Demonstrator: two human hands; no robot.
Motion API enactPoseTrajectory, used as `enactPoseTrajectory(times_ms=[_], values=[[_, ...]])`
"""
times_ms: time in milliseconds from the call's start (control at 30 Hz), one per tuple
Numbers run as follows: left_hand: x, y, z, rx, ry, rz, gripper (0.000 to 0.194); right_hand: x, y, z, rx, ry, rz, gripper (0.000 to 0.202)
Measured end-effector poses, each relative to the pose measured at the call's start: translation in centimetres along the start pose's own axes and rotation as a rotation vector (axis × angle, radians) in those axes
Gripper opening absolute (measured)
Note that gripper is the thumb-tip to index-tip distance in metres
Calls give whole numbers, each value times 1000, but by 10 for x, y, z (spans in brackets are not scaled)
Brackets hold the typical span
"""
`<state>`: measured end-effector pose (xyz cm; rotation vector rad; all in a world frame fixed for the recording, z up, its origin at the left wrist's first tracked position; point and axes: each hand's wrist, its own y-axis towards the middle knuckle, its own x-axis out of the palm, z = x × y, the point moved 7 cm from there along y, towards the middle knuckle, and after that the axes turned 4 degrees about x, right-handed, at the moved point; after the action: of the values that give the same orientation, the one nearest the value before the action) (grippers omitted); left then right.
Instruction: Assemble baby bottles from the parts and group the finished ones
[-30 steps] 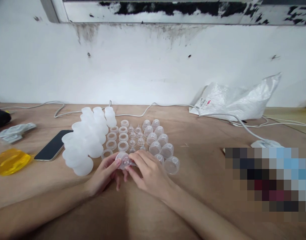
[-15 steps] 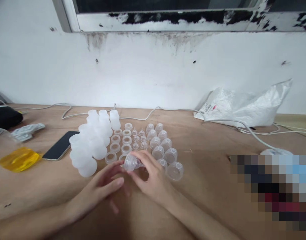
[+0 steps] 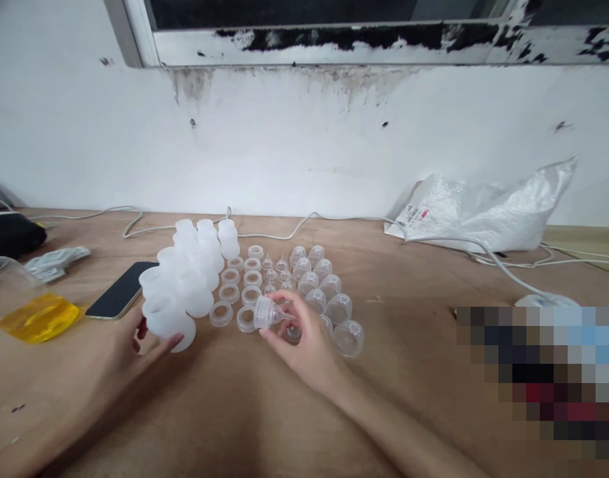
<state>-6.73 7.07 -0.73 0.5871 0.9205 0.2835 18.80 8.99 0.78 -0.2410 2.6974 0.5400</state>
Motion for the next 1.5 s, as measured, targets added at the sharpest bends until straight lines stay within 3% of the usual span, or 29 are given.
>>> enactPoseTrajectory(times_ms=[100,233,400,467,567,733,1000,1233,1367,1500], values=[[-13,0,18,33,-10,-51,22,-3,3,0,28,33,6,32],[-25,9,59,203,-129,-149,42,-9,7,-2,55,55,36,34],[12,26,84,175,-383,-484,36,-17,8,-1,106,99,54,35],[25,28,91,197,-446,-546,35,-18,8,4,158,181,40,35],[32,27,90,201,-504,-512,38,-19,8,9,225,331,25,34],[45,19,68,64,-577,-471,34,-14,8,14,270,501,19,34],[56,17,65,38,-614,-508,32,-6,2,17,254,501,-44,34],[54,19,65,113,-654,-435,30,1,-1,16,215,456,-132,37],[60,19,60,-26,-729,-473,30,-1,-2,16,192,370,-141,38],[75,9,56,-297,-905,-651,40,-2,-1,12,164,269,-150,37]])
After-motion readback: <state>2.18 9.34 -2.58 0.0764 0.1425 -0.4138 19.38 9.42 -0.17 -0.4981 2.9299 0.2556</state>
